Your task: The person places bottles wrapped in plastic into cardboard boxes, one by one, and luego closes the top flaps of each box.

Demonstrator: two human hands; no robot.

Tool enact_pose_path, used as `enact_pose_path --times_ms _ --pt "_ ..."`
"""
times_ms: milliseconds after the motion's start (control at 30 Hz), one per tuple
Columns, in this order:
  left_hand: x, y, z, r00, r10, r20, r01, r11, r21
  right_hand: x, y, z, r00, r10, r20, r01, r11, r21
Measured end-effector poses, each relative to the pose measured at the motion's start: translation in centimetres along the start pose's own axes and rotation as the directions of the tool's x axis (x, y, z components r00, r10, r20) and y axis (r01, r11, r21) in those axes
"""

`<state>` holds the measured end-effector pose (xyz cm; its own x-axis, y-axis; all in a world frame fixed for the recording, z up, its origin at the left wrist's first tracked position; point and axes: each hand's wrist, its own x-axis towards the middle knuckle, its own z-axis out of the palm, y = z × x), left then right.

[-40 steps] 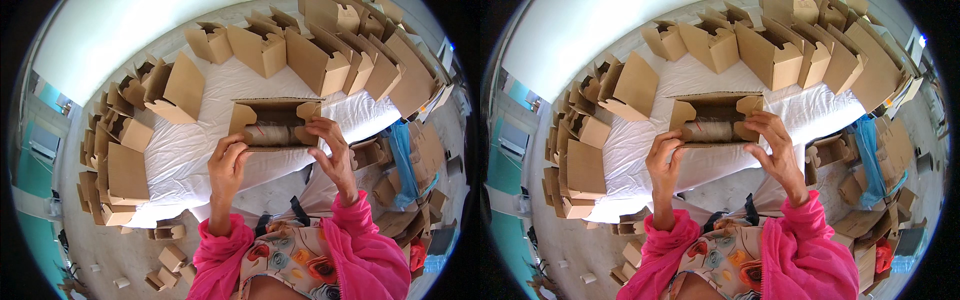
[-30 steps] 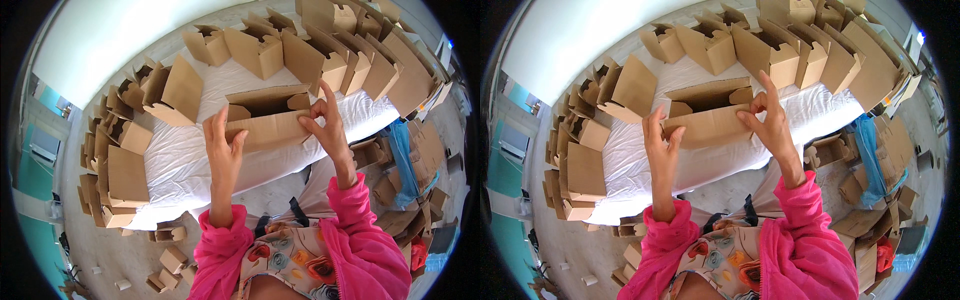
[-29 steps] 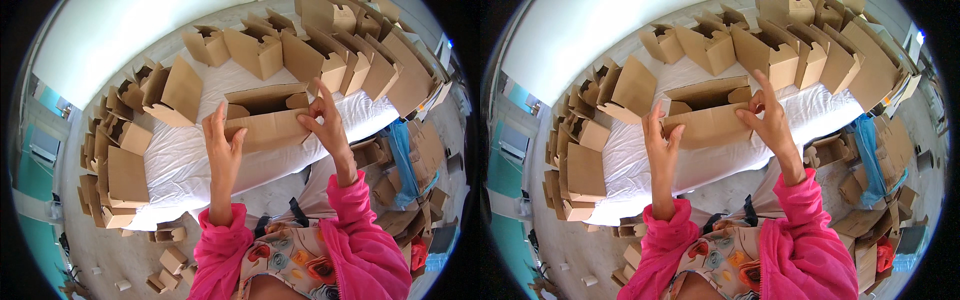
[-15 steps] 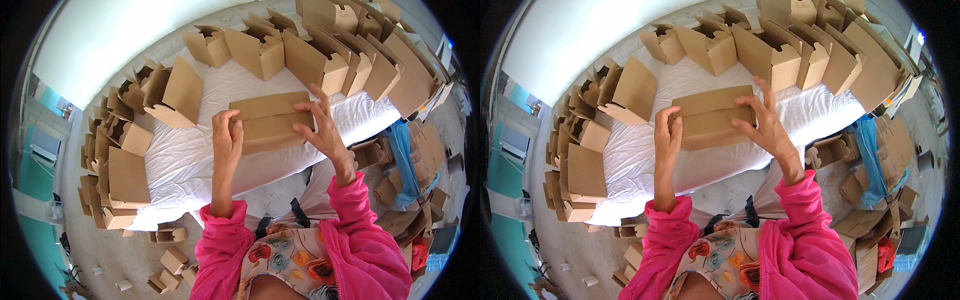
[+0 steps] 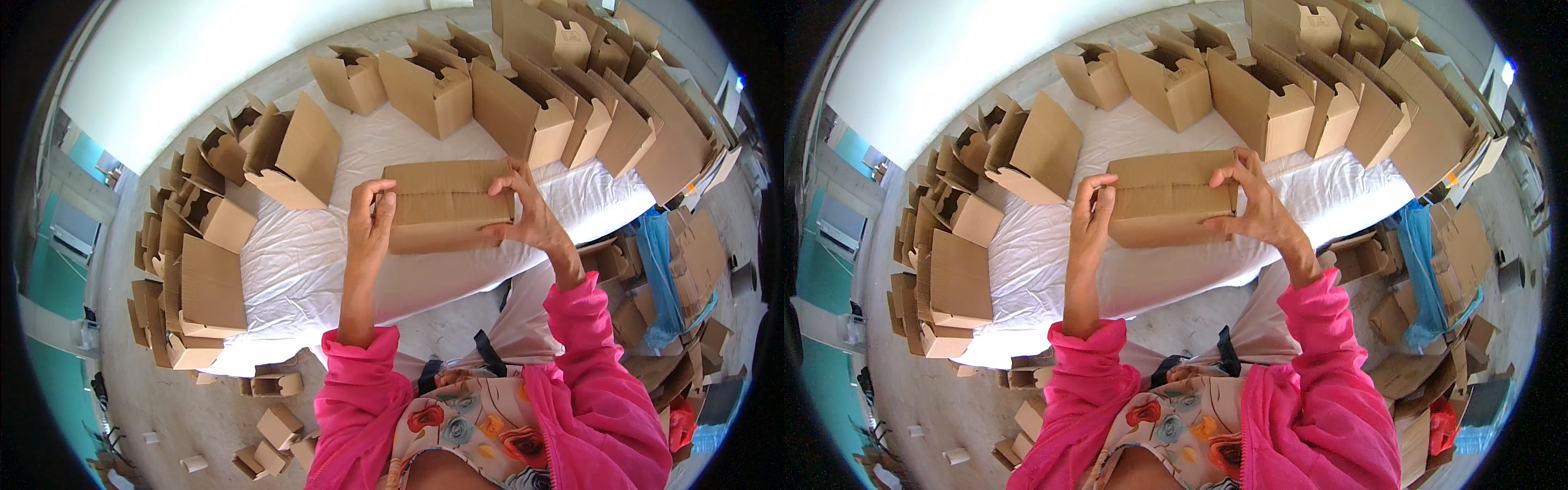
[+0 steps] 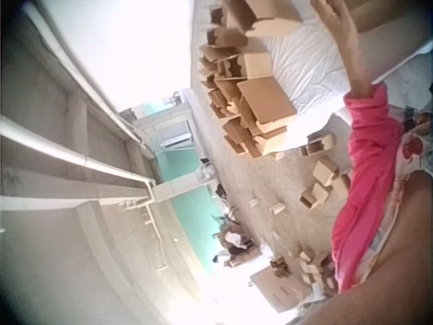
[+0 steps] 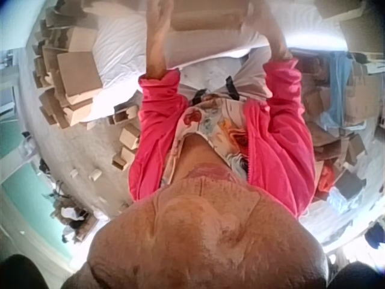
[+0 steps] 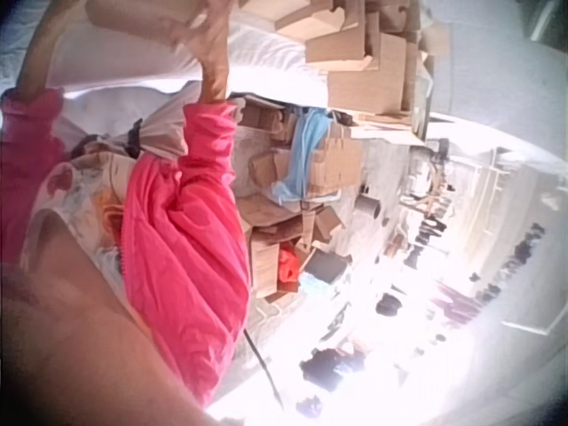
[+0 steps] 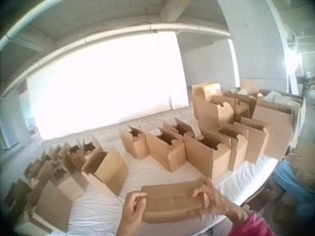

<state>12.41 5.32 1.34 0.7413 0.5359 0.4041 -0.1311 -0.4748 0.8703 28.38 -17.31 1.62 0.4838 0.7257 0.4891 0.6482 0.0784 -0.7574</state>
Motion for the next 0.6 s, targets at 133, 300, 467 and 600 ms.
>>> enact_pose_path --times_ms 133,300,467,600 --pt "0.4 -0.2 -2.2 0.934 0.216 -0.285 -0.168 0.968 0.184 -1.0 0.2 0.5 0.974 -0.078 -0.213 0.036 0.980 -0.195" --pt "3.0 1.4 -7.1 0.770 0.527 -0.361 -0.206 0.740 0.640 -0.4 0.6 0.4 0.793 -0.067 -0.605 -0.219 0.896 -0.386" --pt "5.4 -0.9 -9.8 0.853 0.432 -0.293 -0.061 0.641 0.765 1.0 0.5 2.9 0.768 -0.079 -0.636 -0.335 0.796 -0.504" --pt "6.3 -2.3 -11.9 0.929 0.321 -0.184 -0.023 0.545 0.838 1.0 -0.9 3.1 0.756 -0.079 -0.649 -0.273 0.864 -0.423"
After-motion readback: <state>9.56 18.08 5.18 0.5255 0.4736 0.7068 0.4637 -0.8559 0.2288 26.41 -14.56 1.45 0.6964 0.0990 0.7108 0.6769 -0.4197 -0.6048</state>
